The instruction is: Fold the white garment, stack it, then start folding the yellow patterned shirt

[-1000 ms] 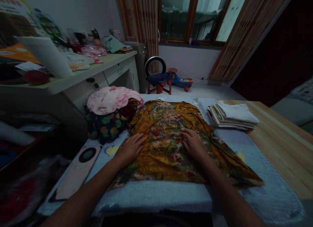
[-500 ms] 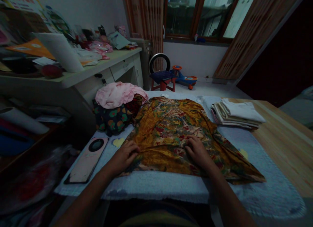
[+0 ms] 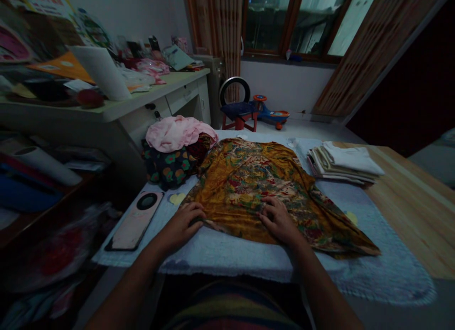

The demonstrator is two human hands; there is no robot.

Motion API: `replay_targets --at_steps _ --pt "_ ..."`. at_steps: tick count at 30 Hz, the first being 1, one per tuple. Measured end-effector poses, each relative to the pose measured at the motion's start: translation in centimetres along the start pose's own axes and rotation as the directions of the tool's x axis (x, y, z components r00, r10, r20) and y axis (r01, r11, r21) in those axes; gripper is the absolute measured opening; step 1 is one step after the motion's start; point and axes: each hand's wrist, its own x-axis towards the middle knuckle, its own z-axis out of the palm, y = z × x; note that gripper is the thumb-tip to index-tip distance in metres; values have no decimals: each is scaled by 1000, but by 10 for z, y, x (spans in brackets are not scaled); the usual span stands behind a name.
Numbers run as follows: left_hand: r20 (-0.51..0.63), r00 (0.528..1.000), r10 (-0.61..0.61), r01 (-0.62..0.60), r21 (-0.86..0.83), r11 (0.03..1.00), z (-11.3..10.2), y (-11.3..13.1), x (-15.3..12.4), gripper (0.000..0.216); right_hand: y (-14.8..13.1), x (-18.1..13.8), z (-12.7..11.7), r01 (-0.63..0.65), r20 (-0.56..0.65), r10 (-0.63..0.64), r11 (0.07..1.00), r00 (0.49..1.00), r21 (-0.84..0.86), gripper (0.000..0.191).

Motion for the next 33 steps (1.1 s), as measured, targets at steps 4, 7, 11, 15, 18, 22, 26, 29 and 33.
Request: replay_targets --at_steps 4,7,11,15,18,22,26,29,33 --pt "-66 998 -10 3 -107 994 0 3 0 23 -4 -2 -4 -4 23 4 1000 1000 7 20" --pt "-98 995 -31 16 -147 989 1 5 0 27 -11 -9 -6 -6 89 6 1000 996 4 17" --pt "-103 990 -97 80 -161 984 3 7 1 28 -23 -23 -5 36 140 -34 999 990 -13 50" --pt "-108 980 -165 148 -153 977 7 6 5 28 -30 -29 -3 54 113 -47 996 993 -66 40" --pt "-173 975 -139 127 -77 989 8 5 8 27 -30 -27 -4 18 50 -14 997 999 -74 18" --pt "-250 967 -42 49 23 999 4 3 7 24 -23 -20 -3 -46 39 47 999 998 -11 20" --pt "-231 968 -95 94 -19 995 0 -1 5 26 -17 -12 0 -127 62 127 992 990 5 23" --pt "-232 961 -153 144 -57 988 -1 -4 7 28 -16 -6 0 -199 100 203 979 974 -49 24" --pt "-171 963 -207 194 -94 977 -5 -4 11 30 -15 1 -3 -251 113 260 964 959 -84 26"
